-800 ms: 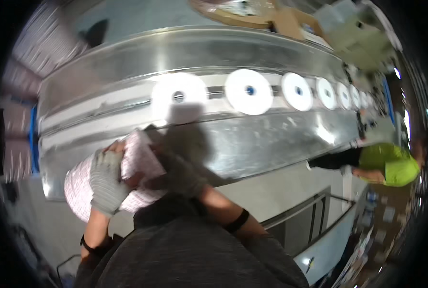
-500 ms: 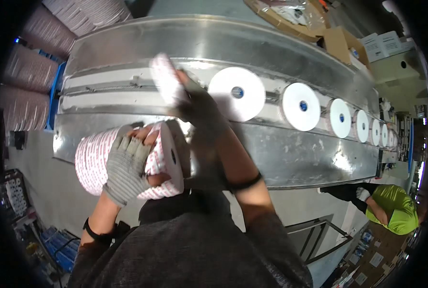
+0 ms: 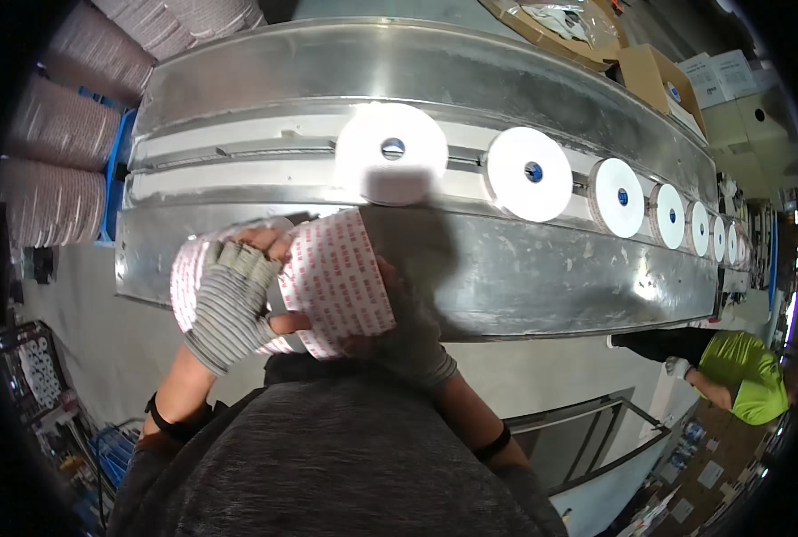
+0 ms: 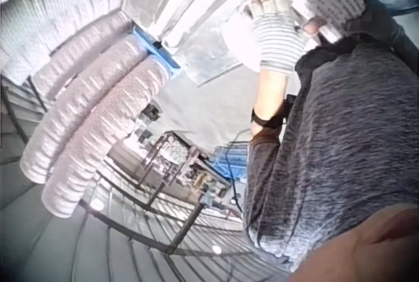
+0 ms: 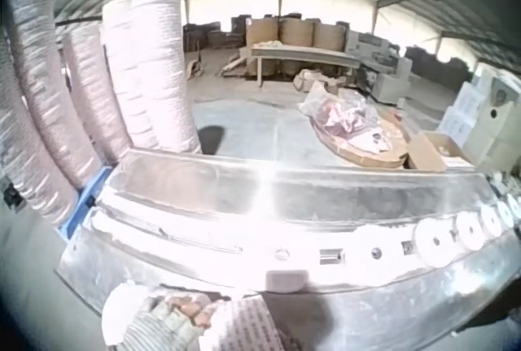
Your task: Manually sort and arrange white circular rolls on a metal conveyor belt surface.
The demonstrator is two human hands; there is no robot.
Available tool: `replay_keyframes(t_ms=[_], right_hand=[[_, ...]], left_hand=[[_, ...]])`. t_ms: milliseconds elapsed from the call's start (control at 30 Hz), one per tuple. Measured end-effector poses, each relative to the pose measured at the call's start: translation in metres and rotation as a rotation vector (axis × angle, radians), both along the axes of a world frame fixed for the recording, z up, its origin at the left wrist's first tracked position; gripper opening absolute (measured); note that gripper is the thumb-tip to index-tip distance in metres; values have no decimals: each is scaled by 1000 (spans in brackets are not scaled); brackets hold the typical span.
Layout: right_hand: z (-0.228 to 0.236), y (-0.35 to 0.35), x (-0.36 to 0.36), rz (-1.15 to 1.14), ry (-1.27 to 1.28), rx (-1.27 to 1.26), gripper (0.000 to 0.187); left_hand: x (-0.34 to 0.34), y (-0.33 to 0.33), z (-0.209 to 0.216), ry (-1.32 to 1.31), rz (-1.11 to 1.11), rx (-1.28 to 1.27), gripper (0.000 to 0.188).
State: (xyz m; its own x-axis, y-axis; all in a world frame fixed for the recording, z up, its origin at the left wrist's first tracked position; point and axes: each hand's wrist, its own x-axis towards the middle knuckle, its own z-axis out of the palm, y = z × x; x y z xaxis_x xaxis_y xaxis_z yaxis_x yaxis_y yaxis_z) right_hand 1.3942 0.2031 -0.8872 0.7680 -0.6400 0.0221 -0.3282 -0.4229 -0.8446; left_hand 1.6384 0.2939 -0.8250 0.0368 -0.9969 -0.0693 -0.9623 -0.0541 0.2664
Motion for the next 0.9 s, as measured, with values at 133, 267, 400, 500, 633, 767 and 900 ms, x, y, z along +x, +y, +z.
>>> replay_keyframes(t_ms=[133,267,400,500,633,767,900], right_hand=[[-6,-5,13,-407,-389,742,73],[36,-47,71,-661,-773,896,62],[68,-68,172,-558,-808,518,45],[43,-67,203,-530,-716,619,49],[-19,-61,208,-247,-432,705,67],[-84,-68,242,-261,383,-670,84],[-98,-71,251,-215,347,-430,72]], left_hand=[[38,-12,13,324,-80,24,98],[70,-76,42,482,-317,-272,109],[93,-102,29,622,-175,-392,108],[126,-117,-13,732,-122,-660,104],[206,-93,-49,1239,251,-421,95],[213,-73,-84,1082,236,-411,102],[221,-59,-85,1270,530,-180,98]])
